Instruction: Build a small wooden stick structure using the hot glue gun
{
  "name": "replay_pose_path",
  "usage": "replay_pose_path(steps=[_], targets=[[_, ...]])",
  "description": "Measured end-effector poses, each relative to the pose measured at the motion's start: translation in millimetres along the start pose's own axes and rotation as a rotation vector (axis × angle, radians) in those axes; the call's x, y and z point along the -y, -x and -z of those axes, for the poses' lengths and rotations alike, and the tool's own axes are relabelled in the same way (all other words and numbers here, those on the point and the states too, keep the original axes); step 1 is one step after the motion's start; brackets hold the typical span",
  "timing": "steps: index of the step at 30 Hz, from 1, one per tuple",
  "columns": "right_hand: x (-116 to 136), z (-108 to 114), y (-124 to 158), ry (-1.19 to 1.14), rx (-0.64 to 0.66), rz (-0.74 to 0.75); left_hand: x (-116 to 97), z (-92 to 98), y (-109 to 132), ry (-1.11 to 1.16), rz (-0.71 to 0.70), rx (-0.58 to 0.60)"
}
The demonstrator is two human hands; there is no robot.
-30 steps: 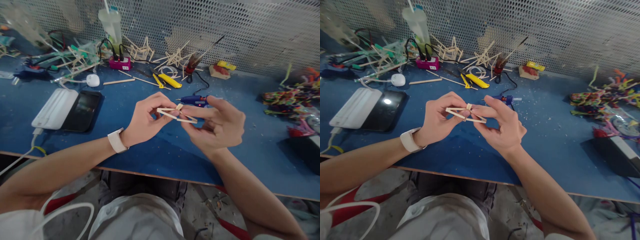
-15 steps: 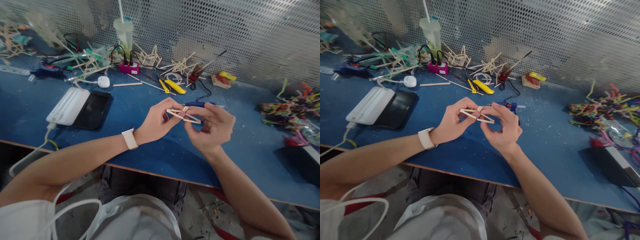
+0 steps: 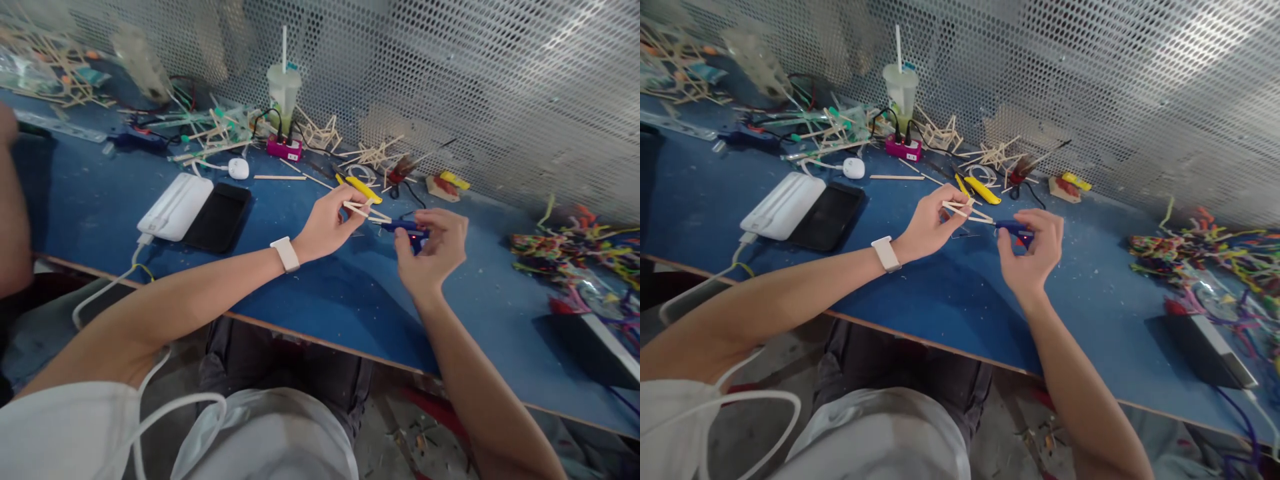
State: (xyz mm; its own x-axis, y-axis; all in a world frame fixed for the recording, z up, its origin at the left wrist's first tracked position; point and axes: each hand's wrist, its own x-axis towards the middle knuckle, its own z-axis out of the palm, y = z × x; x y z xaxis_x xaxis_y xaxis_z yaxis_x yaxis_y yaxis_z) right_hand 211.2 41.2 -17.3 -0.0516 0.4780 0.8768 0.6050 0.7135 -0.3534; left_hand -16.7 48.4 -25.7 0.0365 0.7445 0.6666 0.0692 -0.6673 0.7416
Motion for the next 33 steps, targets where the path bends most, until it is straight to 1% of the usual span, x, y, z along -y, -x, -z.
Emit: replay_pose_path(steps=[3,4,6,8,9,10,11,12,14,15,16,18,19,20,22,23,26,27,29,31,33], targets=[[1,18,-21,0.111,0.011,0.091,7,2.1,-3,-0.009,0.053,0.01],[-1,25,-30,0.139,0.088,0.086,10,2.3,-4,-0.003,0.09,0.008],[-9,38,-47,0.169,0.139,0.136,16,1.9,-6,0.026,0.179,-0.01],[-22,47,-58,0.195,0.132,0.188,21,1.1,-7,0.062,0.253,-0.047],[-31,51,-61,0.194,0.081,0.212,23,0.8,-8,0.076,0.282,-0.066],[-40,54,-61,0.202,0.057,0.212,25,0.6,-8,0.086,0.307,-0.081],[-49,56,-60,0.19,-0.024,0.198,27,0.7,-8,0.09,0.327,-0.09],[-60,58,-57,0.175,-0.068,0.162,27,1.0,-8,0.092,0.344,-0.094],[-81,64,-50,0.096,-0.042,0.045,28,2.0,-8,0.105,0.37,-0.087],[-92,67,-47,0.018,0.025,-0.027,28,2.6,-8,0.12,0.381,-0.081],[-103,71,-44,-0.082,0.121,-0.103,27,3.2,-8,0.139,0.393,-0.072],[-121,77,-39,-0.302,0.343,-0.251,26,4.3,-8,0.187,0.415,-0.058],[-128,78,-38,-0.361,0.443,-0.308,26,4.9,-7,0.204,0.421,-0.056],[-132,79,-36,-0.371,0.551,-0.358,26,5.4,-7,0.214,0.423,-0.056],[-132,74,-32,-0.265,0.748,-0.437,25,6.5,-6,0.216,0.415,-0.06],[-129,70,-29,-0.194,0.792,-0.446,24,7.0,-6,0.215,0.407,-0.061],[-117,53,-19,-0.031,0.821,-0.428,20,7.5,-6,0.231,0.383,-0.044],[-113,47,-16,0.016,0.81,-0.445,18,7.3,-6,0.243,0.379,-0.037],[-108,38,-12,0.052,0.747,-0.465,12,6.4,-5,0.264,0.384,-0.017],[-103,31,-10,-0.028,0.644,-0.471,5,5.0,-3,0.28,0.397,0.008],[-95,25,-9,-0.193,0.541,-0.457,-1,3.3,-1,0.306,0.41,0.022]])
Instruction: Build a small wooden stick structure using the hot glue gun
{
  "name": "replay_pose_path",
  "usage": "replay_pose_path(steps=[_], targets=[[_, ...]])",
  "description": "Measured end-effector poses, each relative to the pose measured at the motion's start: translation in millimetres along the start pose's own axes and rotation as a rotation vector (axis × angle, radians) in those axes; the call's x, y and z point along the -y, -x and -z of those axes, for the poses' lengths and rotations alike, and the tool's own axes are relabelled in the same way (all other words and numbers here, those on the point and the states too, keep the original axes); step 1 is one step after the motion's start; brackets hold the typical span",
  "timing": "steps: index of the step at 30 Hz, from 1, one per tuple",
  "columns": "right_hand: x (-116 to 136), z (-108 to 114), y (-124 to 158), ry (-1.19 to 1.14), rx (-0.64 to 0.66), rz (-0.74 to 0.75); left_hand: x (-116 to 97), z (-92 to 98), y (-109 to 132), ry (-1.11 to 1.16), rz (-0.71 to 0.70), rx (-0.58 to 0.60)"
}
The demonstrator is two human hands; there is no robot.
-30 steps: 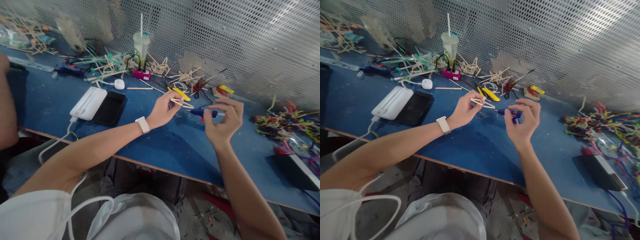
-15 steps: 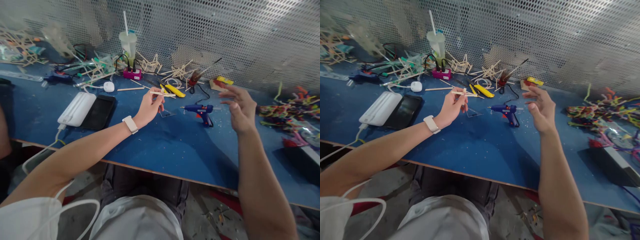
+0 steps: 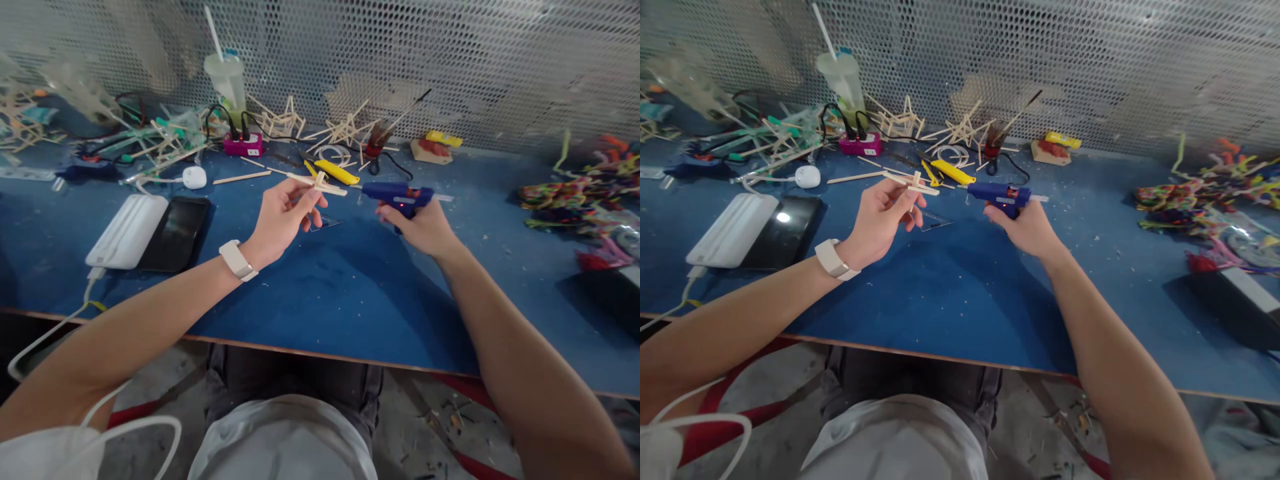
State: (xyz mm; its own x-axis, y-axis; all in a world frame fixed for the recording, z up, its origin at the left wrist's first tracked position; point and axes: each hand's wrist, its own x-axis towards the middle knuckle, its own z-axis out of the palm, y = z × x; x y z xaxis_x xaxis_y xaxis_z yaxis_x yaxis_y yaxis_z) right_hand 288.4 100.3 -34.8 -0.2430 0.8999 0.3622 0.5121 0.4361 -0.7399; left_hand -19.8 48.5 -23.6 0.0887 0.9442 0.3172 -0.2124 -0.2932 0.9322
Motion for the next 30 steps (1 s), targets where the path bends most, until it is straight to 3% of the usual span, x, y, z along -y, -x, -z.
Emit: replay_pose_path(steps=[3,9,16,22,30], targets=[[17,-11,4,-0.225,-0.018,0.092,-4,-4.4,5,0.049,0.035,0.006],[54,-25,22,-0.545,-0.044,0.129,-11,-10.8,11,0.114,0.083,0.097],[76,-32,35,-0.647,-0.034,0.093,-21,-19.1,22,0.086,0.016,0.172],[86,-37,43,-0.705,0.059,0.092,-26,-23.7,27,0.102,-0.047,0.229],[91,-38,47,-0.683,0.076,0.168,-31,-23.5,31,0.093,-0.062,0.188]])
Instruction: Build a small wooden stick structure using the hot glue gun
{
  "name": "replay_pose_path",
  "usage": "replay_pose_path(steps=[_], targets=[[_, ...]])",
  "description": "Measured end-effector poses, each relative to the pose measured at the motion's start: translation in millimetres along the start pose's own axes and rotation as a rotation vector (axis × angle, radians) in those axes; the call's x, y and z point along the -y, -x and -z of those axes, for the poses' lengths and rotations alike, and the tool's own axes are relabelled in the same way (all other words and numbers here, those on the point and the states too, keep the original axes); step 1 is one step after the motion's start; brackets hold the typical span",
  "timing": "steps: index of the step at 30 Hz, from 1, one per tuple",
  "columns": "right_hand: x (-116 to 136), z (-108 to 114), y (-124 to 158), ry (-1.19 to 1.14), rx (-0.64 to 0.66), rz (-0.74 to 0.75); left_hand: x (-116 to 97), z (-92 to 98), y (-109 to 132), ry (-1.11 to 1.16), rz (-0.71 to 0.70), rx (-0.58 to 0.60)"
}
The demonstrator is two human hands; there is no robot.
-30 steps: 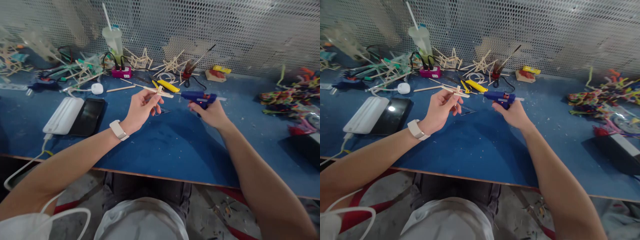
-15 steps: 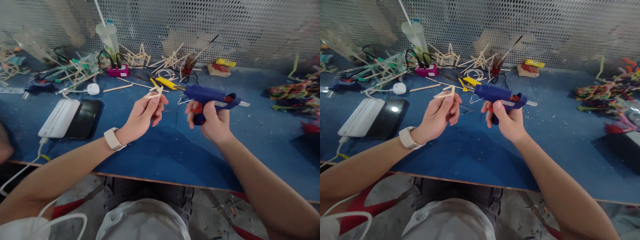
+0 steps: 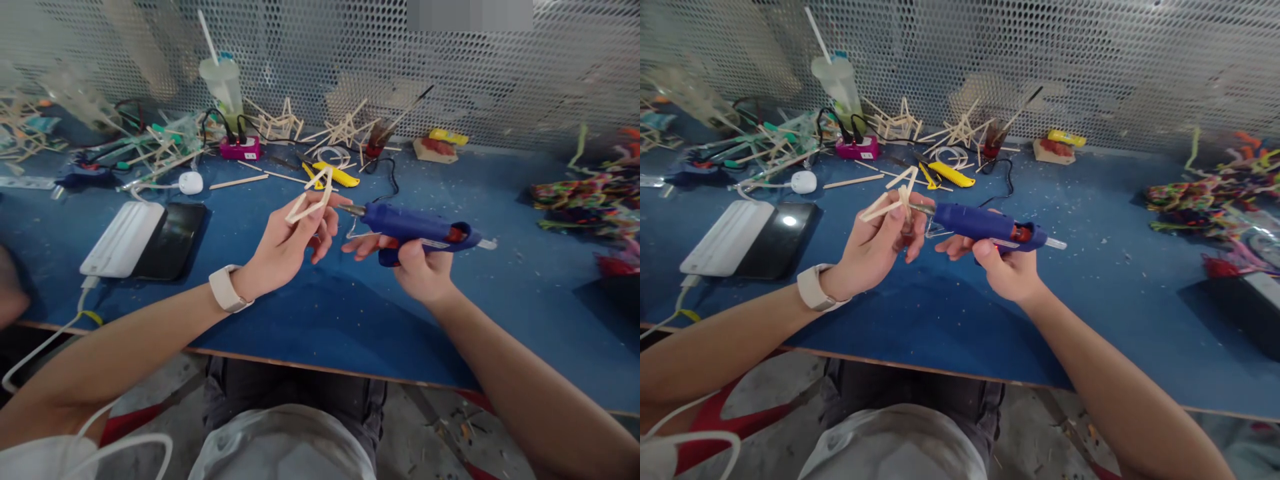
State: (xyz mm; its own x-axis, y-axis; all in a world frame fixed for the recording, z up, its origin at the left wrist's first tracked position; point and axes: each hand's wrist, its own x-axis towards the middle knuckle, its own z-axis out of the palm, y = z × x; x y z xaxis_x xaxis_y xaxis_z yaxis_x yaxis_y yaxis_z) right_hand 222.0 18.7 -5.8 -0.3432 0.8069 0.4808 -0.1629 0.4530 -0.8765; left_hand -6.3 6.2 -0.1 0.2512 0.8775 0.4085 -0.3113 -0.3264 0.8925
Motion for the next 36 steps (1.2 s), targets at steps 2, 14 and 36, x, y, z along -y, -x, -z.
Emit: replay_pose_path(steps=[2,14,36], targets=[[0,-1,0,0.006,-0.005,0.006,-1,-0.7,0,-0.056,-0.022,-0.019],[-1,1,8,0.108,-0.022,0.023,-2,-4.5,3,-0.157,-0.068,-0.138],[2,-4,11,0.18,-0.14,-0.035,-1,-6.8,4,-0.167,-0.078,-0.162]])
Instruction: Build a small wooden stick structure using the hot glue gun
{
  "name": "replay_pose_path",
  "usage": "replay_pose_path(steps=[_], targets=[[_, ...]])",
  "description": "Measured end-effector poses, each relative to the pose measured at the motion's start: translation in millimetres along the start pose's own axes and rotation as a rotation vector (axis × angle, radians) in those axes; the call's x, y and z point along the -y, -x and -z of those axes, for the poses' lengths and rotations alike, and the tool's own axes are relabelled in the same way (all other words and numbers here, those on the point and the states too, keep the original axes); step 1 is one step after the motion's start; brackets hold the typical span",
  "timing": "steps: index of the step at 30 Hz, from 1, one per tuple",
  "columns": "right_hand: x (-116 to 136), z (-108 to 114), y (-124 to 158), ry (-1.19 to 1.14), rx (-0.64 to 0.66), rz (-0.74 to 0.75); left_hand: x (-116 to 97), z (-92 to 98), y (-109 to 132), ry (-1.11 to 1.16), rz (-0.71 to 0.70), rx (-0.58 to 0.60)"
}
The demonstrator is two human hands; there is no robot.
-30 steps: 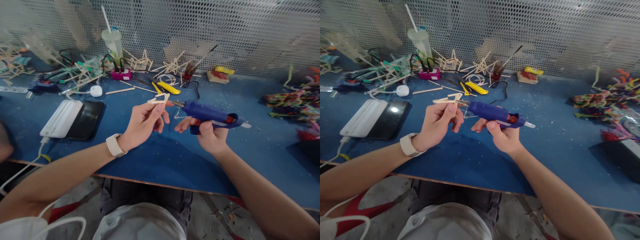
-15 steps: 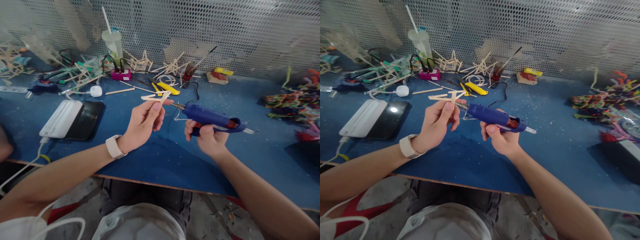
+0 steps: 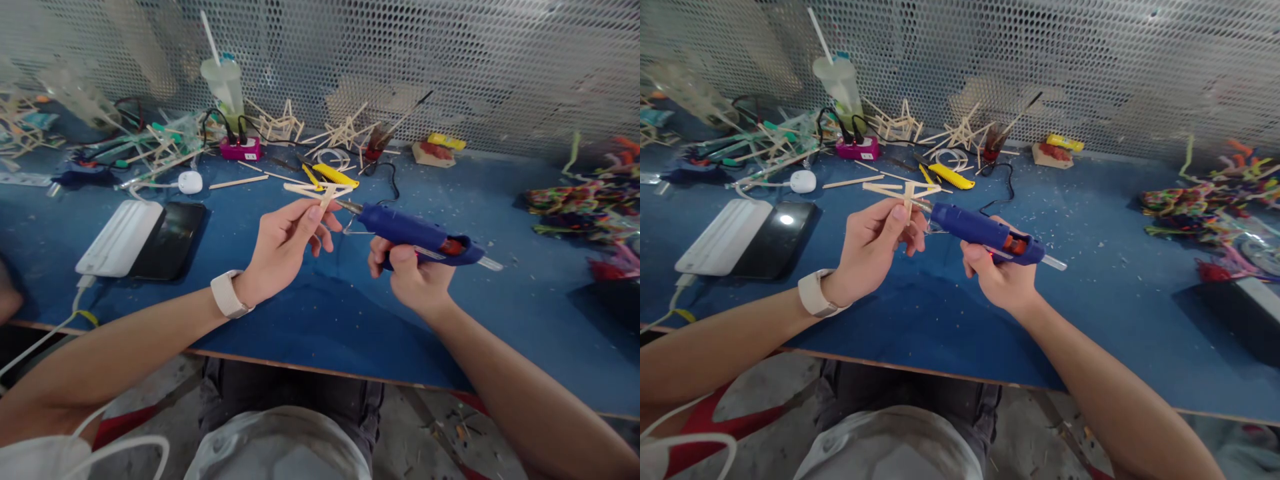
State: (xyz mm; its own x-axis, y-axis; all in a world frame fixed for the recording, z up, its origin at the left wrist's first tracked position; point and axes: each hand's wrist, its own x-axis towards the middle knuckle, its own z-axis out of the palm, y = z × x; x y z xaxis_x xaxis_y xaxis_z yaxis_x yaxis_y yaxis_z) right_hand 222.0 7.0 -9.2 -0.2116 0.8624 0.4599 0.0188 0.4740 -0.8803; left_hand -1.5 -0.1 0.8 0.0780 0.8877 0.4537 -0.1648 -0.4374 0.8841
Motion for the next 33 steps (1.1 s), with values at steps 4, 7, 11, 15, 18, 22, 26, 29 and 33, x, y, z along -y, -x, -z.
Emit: replay_pose_path(steps=[4,7,11,15,18,22,26,29,33], targets=[[-1,2,2,0.06,-0.022,0.004,-1,0.4,0,-0.051,-0.017,-0.006],[-6,5,4,0.059,-0.015,0.013,-2,0.5,1,-0.083,-0.018,-0.023],[-9,9,7,0.099,0.002,0.02,-4,0.3,1,-0.142,-0.032,-0.063],[-10,12,7,0.128,0.013,0.031,-3,-0.7,1,-0.127,-0.049,-0.079],[-11,13,7,0.142,0.031,0.033,-3,-1.8,2,-0.115,-0.021,-0.078],[-13,13,7,0.15,0.041,0.053,-6,-3.6,4,-0.091,0.026,-0.074],[-14,13,6,0.147,0.038,0.047,-9,-4.7,3,-0.067,0.028,-0.08],[-12,12,5,0.167,0.036,0.039,-8,-4.7,3,-0.079,0.027,-0.091],[-11,13,4,0.19,0.036,0.032,-6,-5.2,4,-0.051,0.015,-0.097]])
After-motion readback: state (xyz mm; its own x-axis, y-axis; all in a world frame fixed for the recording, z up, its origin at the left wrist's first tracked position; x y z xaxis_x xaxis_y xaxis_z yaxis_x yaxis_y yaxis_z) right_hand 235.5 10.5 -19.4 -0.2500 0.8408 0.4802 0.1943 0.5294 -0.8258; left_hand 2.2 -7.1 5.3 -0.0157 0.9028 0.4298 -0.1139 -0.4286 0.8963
